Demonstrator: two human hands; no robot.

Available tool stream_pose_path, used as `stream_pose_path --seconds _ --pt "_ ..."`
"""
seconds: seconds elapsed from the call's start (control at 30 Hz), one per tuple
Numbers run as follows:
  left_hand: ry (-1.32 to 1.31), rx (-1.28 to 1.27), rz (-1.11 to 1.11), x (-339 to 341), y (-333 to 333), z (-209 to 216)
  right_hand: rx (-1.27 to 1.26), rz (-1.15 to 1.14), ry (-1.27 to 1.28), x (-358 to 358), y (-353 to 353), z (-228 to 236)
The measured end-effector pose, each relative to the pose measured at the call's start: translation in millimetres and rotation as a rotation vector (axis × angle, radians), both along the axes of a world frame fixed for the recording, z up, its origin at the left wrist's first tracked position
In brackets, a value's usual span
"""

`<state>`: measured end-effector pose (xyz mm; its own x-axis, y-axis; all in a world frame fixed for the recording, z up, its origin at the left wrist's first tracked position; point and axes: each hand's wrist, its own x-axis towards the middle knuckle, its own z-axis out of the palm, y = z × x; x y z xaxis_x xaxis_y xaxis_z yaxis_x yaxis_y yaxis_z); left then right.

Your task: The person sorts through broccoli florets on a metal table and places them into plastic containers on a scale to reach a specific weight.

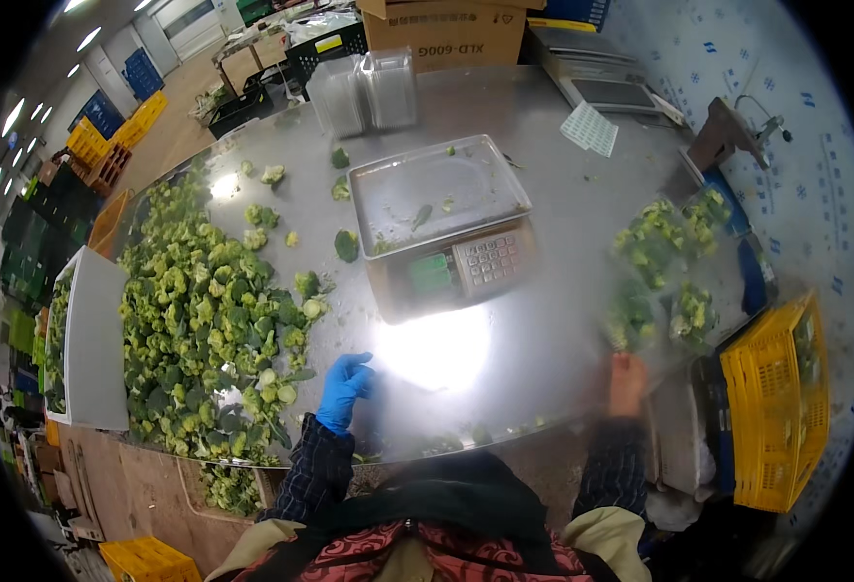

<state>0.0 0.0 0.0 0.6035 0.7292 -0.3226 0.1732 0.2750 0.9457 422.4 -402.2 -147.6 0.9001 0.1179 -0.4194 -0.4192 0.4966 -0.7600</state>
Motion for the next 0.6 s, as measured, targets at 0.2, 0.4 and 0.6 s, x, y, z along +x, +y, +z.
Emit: stream_pose_path --seconds 0.2,0.4,0.6 --pt "-0.007 0.087 0.031 3 47 27 -1.4 -0.074 -0.957 42 -73 58" --pt "0.121 0.292 0.14 -14 121 40 -0.784 0.265 -0.941 47 173 264" --pt "0.27 0.688 0.089 -3 228 138 -0.771 0.656 -1.558 59 435 373"
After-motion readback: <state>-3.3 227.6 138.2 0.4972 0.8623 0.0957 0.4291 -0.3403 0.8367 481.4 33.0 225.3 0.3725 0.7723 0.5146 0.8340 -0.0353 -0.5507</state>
